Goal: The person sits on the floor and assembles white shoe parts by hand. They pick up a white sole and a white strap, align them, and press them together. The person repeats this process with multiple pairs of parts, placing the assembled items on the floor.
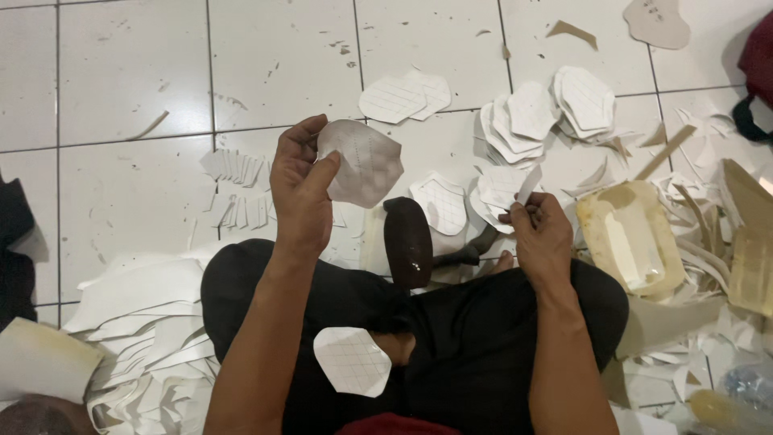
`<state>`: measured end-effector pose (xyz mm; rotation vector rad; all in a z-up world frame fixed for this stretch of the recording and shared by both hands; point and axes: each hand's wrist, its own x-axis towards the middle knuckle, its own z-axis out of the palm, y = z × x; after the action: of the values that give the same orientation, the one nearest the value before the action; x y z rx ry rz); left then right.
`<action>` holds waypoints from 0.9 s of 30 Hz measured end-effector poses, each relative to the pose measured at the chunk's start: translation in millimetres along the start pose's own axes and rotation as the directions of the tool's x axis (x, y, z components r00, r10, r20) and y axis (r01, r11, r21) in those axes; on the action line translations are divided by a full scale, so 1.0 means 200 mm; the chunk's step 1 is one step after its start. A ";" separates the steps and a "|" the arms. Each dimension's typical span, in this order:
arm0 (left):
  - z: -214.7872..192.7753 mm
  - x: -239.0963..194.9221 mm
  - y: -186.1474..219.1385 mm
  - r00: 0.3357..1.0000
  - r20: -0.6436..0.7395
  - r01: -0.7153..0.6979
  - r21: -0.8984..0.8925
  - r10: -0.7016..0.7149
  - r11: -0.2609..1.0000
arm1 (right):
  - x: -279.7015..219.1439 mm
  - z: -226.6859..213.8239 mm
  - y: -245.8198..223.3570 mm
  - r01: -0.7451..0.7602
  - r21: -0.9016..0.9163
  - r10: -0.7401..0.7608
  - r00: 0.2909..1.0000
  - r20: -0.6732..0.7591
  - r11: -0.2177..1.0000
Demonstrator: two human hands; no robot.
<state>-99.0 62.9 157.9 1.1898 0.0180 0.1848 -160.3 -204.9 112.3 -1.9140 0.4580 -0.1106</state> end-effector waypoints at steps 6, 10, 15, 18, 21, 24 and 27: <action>0.00 0.01 0.03 0.996 0.059 -0.066 0.057 0.063 0.996 | 0.00 0.00 -0.02 0.001 -0.003 -0.001 1.000 0.007 1.000; -0.03 0.01 -0.02 0.995 0.089 -0.037 0.030 0.035 0.999 | 0.00 0.01 -0.01 0.023 0.010 -0.023 1.000 0.006 1.000; -0.05 0.02 -0.08 0.993 0.109 0.061 -0.085 -0.052 0.995 | 0.01 0.01 0.03 0.021 0.042 -0.022 0.999 0.023 0.999; -0.06 0.04 -0.11 0.991 0.097 0.112 -0.163 -0.097 0.980 | 0.01 0.01 0.01 0.010 0.017 -0.010 1.000 0.020 1.000; -0.05 0.08 -0.15 0.988 0.093 0.143 -0.215 -0.125 0.966 | 0.02 0.01 0.01 -0.001 0.015 0.000 0.999 0.032 1.000; -0.03 0.13 -0.19 0.988 0.100 0.142 -0.258 -0.120 0.956 | 0.01 0.01 0.00 0.007 0.015 -0.008 0.999 0.035 1.000; 0.02 0.17 -0.26 0.994 0.023 0.107 -0.342 -0.106 0.934 | 0.02 0.00 0.03 0.003 0.029 -0.004 0.999 0.048 1.000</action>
<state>-58.2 46.1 114.2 0.8375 0.0449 0.0850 -158.3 -207.7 105.8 -1.8855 0.4190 -0.0733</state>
